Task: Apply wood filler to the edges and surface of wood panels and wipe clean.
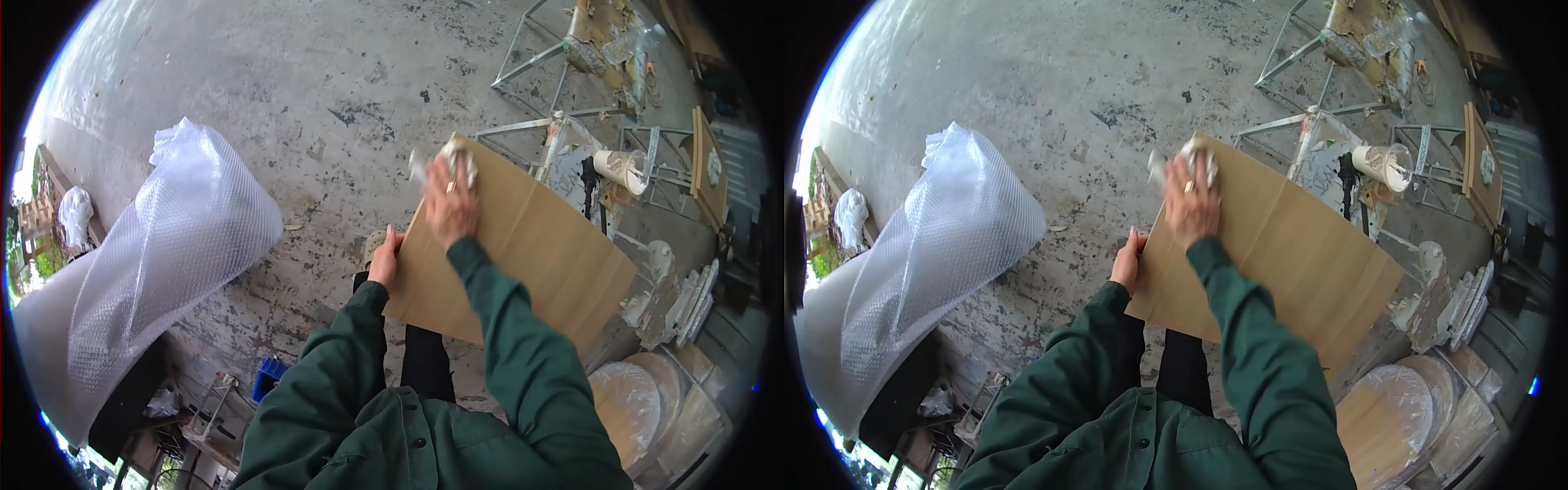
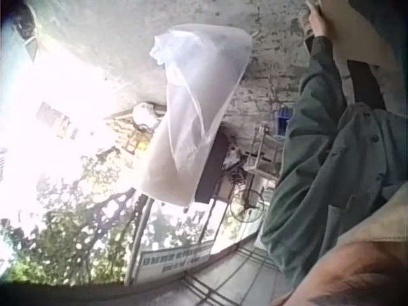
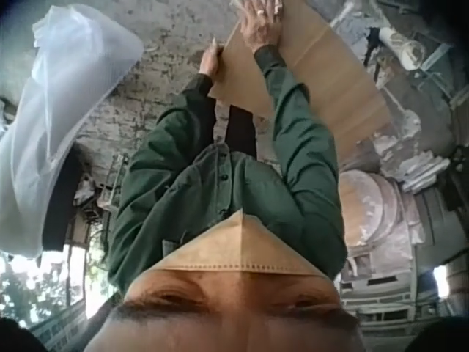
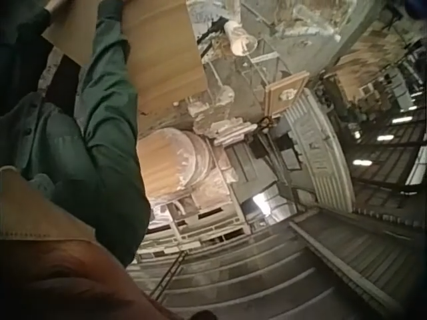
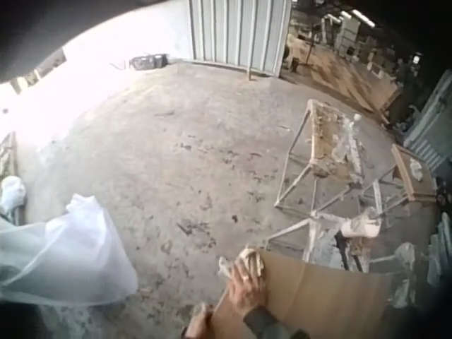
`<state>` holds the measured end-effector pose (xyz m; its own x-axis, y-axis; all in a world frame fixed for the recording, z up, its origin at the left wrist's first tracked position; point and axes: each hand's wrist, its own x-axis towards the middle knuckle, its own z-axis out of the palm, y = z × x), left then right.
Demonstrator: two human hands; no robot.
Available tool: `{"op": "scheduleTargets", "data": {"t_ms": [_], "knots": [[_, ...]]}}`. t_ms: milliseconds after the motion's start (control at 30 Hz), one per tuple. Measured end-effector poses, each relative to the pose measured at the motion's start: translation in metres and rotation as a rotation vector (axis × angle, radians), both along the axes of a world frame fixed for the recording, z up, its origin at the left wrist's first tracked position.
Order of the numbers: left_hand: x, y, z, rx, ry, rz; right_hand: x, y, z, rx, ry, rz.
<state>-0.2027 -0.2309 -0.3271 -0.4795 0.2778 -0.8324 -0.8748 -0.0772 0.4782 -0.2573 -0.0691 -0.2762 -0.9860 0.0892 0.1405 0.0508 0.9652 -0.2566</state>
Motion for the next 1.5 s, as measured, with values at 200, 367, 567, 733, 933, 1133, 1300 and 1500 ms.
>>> {"op": "scheduleTargets", "data": {"t_ms": [200, 367, 567, 733, 933, 1133, 1300, 1500], "knots": [[-0.011, 0.0, 0.015, 0.231, -0.13, 0.024, -0.07, 0.031, -0.011, 0.059, 0.138, -0.109], [-0.03, -0.03, 0.017, 0.572, -0.374, 0.054, 0.017, -0.014, -0.005, -0.021, 0.002, 0.064], [-0.034, -0.048, 0.007, 0.893, -0.432, 0.071, 0.154, -0.09, 0.006, -0.13, -0.221, 0.32], [-0.038, -0.056, -0.002, 0.851, -0.468, 0.023, 0.161, -0.083, 0.007, -0.234, -0.222, 0.632], [-0.033, -0.076, -0.01, 0.971, -0.511, 0.075, 0.046, -0.021, -0.001, -0.101, 0.031, 0.28], [-0.03, -0.017, 0.043, 0.274, -0.239, -0.162, -0.014, 0.058, -0.005, -0.035, 0.162, -0.151], [-0.009, 0.02, 0.036, -0.559, 0.536, -0.571, 0.04, 0.111, -0.006, 0.036, 0.127, -0.385], [0.013, 0.137, 0.073, -0.873, 1.291, -0.982, 0.15, 0.206, -0.01, 0.147, 0.106, -0.631]]}}
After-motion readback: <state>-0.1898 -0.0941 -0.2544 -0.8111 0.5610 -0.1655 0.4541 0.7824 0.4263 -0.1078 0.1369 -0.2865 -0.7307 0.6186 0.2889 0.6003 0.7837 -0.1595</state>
